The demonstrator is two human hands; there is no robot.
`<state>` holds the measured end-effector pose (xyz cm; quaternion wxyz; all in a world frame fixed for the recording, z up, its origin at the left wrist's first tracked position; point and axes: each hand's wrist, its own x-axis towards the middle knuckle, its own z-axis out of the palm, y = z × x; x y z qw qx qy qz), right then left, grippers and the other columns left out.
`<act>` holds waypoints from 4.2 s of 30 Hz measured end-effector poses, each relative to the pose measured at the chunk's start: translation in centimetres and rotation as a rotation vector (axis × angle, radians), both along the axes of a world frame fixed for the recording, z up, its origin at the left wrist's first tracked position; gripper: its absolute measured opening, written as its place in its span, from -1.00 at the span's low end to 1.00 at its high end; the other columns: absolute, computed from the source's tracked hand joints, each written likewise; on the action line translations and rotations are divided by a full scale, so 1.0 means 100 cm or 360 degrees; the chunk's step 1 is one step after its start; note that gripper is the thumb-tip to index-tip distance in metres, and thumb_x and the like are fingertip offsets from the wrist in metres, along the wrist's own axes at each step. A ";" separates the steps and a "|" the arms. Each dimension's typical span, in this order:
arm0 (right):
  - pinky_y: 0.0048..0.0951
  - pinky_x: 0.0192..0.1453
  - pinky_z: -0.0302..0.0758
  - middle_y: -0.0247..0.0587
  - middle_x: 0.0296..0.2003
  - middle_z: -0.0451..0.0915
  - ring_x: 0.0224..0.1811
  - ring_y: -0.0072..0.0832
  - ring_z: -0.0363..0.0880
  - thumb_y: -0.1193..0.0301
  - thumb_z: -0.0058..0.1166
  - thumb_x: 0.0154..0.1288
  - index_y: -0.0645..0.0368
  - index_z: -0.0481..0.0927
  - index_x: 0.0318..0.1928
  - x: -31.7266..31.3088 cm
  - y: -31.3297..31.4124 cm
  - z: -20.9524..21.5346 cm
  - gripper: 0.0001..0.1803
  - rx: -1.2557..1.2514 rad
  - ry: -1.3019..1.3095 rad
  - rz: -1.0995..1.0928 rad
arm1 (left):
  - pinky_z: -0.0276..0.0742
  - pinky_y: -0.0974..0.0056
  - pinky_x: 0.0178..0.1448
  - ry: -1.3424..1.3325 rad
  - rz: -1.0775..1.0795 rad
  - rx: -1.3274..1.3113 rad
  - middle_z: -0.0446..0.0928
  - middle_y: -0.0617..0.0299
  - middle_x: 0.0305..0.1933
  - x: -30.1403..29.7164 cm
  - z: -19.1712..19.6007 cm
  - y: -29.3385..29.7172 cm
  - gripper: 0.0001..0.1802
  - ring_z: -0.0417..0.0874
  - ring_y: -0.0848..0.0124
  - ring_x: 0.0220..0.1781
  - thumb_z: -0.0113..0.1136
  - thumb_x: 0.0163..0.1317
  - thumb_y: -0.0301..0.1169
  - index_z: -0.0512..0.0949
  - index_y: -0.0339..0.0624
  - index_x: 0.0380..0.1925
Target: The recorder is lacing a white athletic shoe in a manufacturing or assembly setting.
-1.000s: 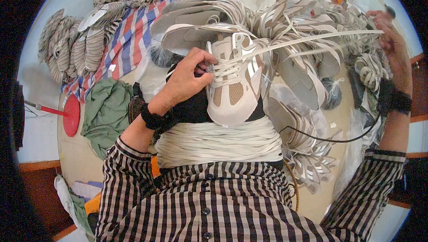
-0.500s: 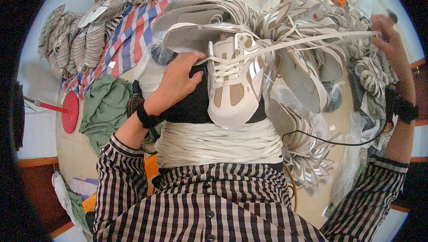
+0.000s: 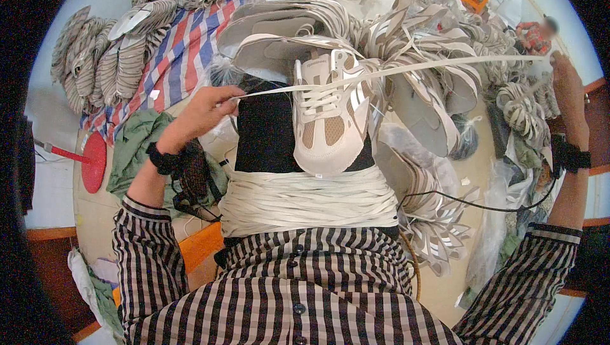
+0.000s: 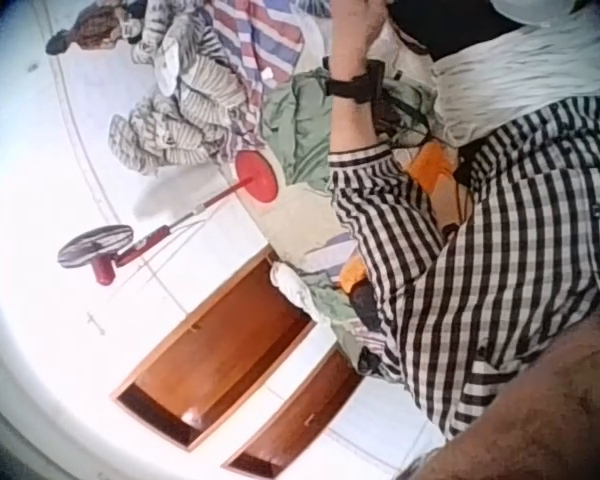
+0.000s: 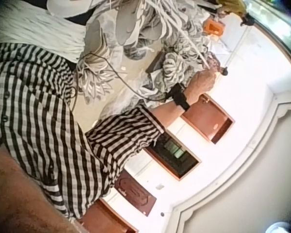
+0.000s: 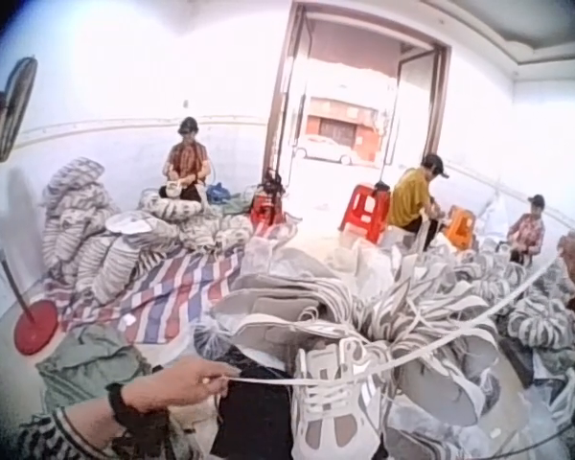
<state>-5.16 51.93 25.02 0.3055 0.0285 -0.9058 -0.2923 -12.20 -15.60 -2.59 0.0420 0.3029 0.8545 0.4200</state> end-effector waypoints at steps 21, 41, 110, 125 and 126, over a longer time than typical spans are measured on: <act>-0.22 -0.07 0.52 -0.01 -0.24 0.66 -0.12 -0.09 0.62 0.46 -0.09 0.39 0.30 0.58 -0.03 0.094 0.062 0.055 -0.75 -0.0085 -0.0160 -0.1021 | 0.61 0.10 -0.20 0.1110 0.0150 -0.0528 0.61 -0.01 -0.29 0.020 0.008 0.098 -0.87 0.67 0.11 -0.19 0.15 0.07 -0.53 0.51 -0.28 -0.34; -0.56 -0.10 0.55 -0.25 -0.16 0.64 -0.21 -0.59 0.58 0.34 -0.06 0.53 0.23 0.53 0.18 0.147 0.030 -0.003 -0.66 -0.1895 0.0625 0.0506 | 0.40 -0.20 -0.18 0.0668 0.1142 -0.1000 0.54 -0.21 -0.38 0.028 -0.132 -0.294 -0.88 0.53 -0.24 -0.24 -0.03 0.16 -0.53 0.49 -0.29 -0.35; -0.52 -0.30 0.38 -0.37 -0.48 0.51 -0.43 -0.64 0.38 0.43 0.14 0.33 0.27 0.52 -0.27 -0.022 -0.345 -0.225 -0.85 -0.2160 -0.0830 0.0758 | 0.49 0.24 -0.27 -0.0083 0.0331 0.0756 0.60 0.01 -0.48 0.021 -0.009 0.106 -0.88 0.57 0.29 -0.48 0.12 0.24 -0.50 0.61 -0.28 -0.27; -0.61 -0.27 0.33 -0.48 -0.45 0.45 -0.39 -0.70 0.31 0.41 0.13 0.37 0.25 0.50 -0.28 -0.021 -0.343 -0.224 -0.84 -0.2151 -0.0878 0.0719 | 0.51 0.18 -0.26 -0.0057 0.0298 0.0711 0.61 -0.04 -0.46 0.023 -0.007 0.106 -0.89 0.61 0.13 -0.44 0.11 0.24 -0.51 0.60 -0.27 -0.30; -0.64 -0.25 0.31 -0.52 -0.44 0.43 -0.37 -0.73 0.29 0.40 0.13 0.39 0.24 0.49 -0.29 -0.021 -0.343 -0.224 -0.83 -0.2156 -0.0882 0.0699 | 0.51 0.16 -0.26 -0.0015 0.0311 0.0702 0.61 -0.05 -0.45 0.023 -0.007 0.107 -0.89 0.62 0.09 -0.42 0.10 0.22 -0.52 0.60 -0.27 -0.30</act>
